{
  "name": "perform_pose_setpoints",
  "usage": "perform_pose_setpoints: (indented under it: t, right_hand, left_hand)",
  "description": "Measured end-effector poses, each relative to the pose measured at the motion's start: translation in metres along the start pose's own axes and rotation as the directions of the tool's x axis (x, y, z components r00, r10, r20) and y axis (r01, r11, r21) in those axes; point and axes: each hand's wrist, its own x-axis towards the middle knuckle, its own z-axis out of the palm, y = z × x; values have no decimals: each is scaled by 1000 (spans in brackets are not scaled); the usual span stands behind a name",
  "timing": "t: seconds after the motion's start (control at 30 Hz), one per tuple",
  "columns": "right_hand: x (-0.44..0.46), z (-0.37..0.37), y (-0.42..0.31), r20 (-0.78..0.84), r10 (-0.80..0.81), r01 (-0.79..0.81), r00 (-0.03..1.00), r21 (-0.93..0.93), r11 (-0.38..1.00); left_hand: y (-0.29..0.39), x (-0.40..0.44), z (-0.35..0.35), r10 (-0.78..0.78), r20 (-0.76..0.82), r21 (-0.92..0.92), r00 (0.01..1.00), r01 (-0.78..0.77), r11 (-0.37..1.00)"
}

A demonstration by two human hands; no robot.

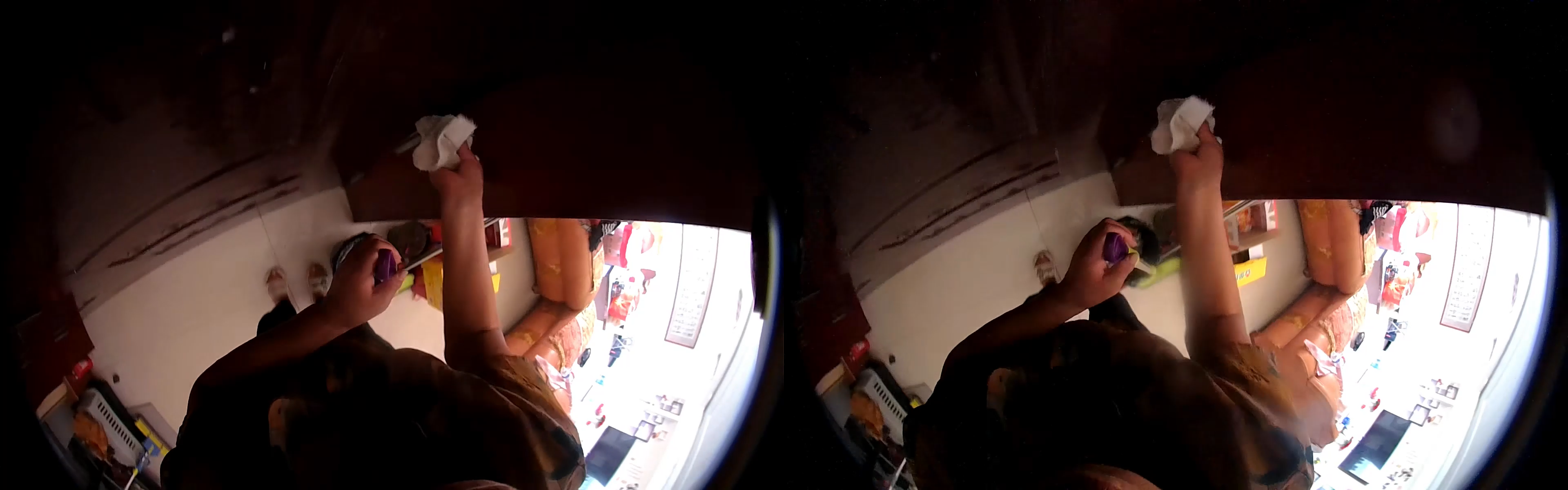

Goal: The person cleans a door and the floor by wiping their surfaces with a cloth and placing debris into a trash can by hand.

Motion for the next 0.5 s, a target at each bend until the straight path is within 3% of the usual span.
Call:
perform_pose_setpoints:
  t: [0.07,0.1,0.2,0.27,0.33,0.43,0.5]
  right_hand:
    - [-30,40,-28,59,21,-27,998,95,995]
    - [-38,53,-43,138,-19,10,990,62,998]
    - [-79,107,-78,148,-120,130,982,-60,990]
    - [-102,124,-91,193,-170,182,966,-45,982]
    - [-117,139,-103,263,-242,262,934,-45,964]
    - [-136,154,-109,350,-423,467,836,-50,883]
    - [-153,166,-100,442,-570,670,693,-103,735]
  left_hand:
    - [-1,19,12,34,-85,263,996,-10,965]
    - [0,34,17,16,-68,330,998,7,944]
    - [-5,85,46,-102,-6,635,995,82,768]
    - [22,123,74,-437,18,644,899,324,693]
    - [28,144,98,-274,156,669,949,103,736]
    - [66,154,109,-338,141,428,931,250,868]
    - [59,150,108,-238,159,363,958,167,917]
